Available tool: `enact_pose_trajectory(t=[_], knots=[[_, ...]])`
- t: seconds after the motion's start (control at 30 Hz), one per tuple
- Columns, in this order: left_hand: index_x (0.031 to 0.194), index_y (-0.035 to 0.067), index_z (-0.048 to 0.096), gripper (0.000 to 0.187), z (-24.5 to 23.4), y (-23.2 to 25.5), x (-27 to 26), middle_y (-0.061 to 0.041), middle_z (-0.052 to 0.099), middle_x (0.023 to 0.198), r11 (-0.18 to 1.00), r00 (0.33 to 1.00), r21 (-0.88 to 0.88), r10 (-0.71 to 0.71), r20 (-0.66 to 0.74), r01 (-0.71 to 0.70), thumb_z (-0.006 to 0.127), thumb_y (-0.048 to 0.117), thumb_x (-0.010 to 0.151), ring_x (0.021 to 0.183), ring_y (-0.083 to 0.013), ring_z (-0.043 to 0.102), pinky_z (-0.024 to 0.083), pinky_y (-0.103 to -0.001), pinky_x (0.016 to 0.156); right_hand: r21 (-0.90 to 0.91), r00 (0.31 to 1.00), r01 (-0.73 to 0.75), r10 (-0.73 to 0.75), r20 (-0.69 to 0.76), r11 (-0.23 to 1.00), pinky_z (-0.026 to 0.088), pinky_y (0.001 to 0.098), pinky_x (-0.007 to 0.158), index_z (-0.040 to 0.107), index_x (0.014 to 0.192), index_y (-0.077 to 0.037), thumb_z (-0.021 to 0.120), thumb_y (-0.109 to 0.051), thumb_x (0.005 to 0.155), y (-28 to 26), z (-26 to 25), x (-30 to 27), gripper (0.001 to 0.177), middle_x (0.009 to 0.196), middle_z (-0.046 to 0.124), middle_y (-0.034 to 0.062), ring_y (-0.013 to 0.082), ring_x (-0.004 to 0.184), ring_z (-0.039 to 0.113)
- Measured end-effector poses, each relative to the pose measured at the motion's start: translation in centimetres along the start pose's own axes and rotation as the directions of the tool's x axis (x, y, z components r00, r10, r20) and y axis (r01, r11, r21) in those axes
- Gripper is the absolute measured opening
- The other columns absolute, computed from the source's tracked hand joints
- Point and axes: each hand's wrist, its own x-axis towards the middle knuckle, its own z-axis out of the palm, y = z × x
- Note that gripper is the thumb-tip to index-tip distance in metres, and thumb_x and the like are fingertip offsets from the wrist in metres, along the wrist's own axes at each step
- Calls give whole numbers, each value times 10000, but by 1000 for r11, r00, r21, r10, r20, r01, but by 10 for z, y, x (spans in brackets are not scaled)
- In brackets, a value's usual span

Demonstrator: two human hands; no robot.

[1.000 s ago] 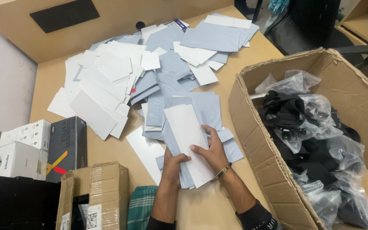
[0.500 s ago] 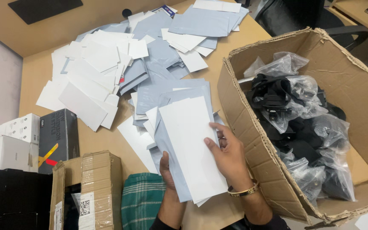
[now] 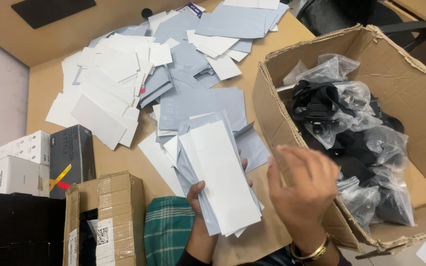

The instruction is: The person organizes and packs various items, including small black straps and white envelopes, from a desk into a cardboard box.

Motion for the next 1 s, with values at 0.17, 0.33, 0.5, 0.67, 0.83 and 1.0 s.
enact_pose_trajectory(t=[0.17,0.33,0.5,0.67,0.83,1.0], knots=[[1643,72,145,1049,9,-1,1,-294,349,1548,1000,999,-4,19,-37,-19,671,382,791,1436,-505,368,478,-700,1022,-554,992,40,31,118,832,495,389,784,684,1231,-101,806,-471,694,25,14,17,663,1023,742,67,232,919,697],[1640,35,156,1035,7,-1,-1,-304,363,1556,1000,1000,-7,-2,5,2,662,377,805,1418,-517,395,482,-701,1015,-595,885,127,181,430,794,494,360,635,693,1030,-190,800,-487,876,76,11,9,351,771,697,-9,214,665,678],[1668,27,129,1025,20,0,-8,-323,329,1575,996,996,34,-79,32,78,640,381,853,1337,-579,378,453,-713,1015,-404,904,201,-9,428,893,480,384,679,669,939,-151,803,-351,789,103,-34,-11,284,732,649,-1,216,685,661],[1633,12,117,1042,74,-9,0,-418,295,1547,981,978,27,-194,72,192,631,438,833,1437,-539,407,455,-695,1064,-235,810,235,-56,584,943,487,385,698,663,863,-145,765,-194,744,117,-78,-32,164,691,613,9,226,697,641],[1633,-61,221,885,110,-26,45,-417,470,1470,940,947,172,-310,81,293,590,431,996,1321,-476,579,514,-516,1099,-129,770,192,-68,635,973,477,409,642,666,824,-139,811,-193,652,106,-93,-39,232,684,617,39,250,643,639],[1515,-100,384,744,100,-31,132,-306,570,1355,751,906,525,-409,-109,402,721,243,947,1154,-357,645,550,-481,992,-140,795,152,-37,606,979,491,397,662,713,921,-137,825,-368,716,97,-96,-36,329,724,644,39,243,653,642]])
